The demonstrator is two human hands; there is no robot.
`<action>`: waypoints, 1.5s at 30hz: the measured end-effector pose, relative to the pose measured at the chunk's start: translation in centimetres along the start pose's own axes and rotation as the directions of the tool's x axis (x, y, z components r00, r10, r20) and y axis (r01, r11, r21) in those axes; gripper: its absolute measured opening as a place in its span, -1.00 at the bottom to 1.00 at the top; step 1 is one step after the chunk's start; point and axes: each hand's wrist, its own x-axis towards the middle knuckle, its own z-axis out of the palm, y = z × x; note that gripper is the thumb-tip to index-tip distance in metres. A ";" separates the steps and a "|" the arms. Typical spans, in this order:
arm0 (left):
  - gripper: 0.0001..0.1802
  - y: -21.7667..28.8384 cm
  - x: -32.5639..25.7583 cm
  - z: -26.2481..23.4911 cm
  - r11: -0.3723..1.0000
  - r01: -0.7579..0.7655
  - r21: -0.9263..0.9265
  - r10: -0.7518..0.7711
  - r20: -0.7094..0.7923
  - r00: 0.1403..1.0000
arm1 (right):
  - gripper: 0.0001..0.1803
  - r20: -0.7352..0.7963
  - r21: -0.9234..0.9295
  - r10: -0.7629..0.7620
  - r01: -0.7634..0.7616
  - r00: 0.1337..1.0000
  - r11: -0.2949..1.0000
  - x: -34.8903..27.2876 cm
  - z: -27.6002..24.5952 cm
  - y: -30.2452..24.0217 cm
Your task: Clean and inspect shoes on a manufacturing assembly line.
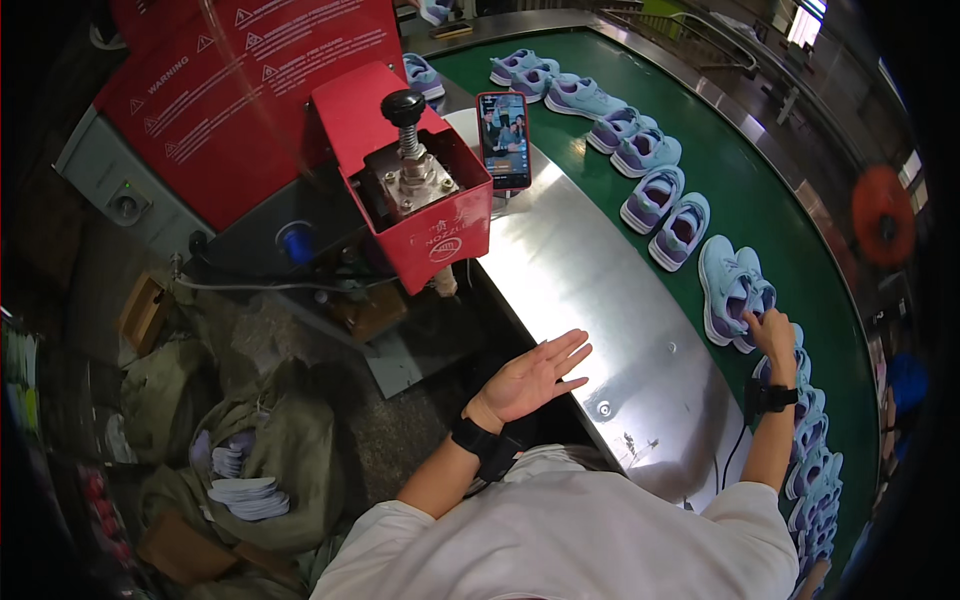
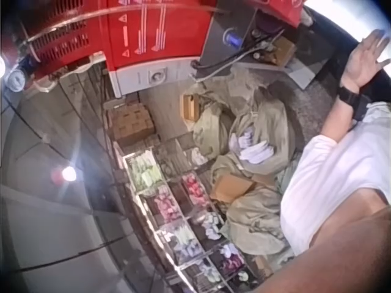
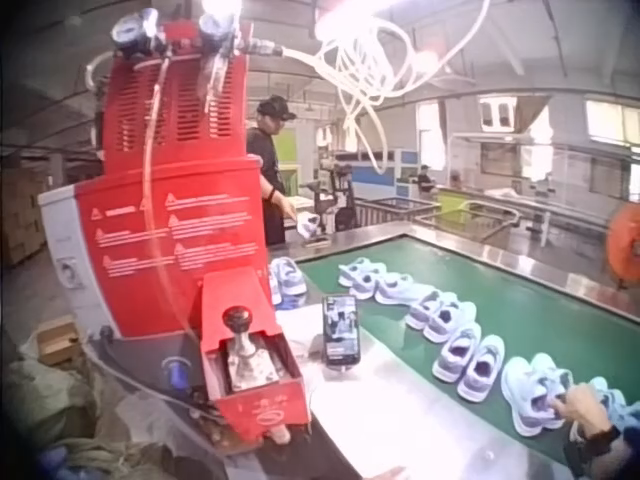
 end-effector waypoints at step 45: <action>-0.23 1.4 -6.1 -4.7 0.712 -0.527 -0.463 0.515 -0.165 0.841 | -0.40 -0.110 0.666 -0.960 0.736 0.258 0.121 -10.1 -5.1 -31.6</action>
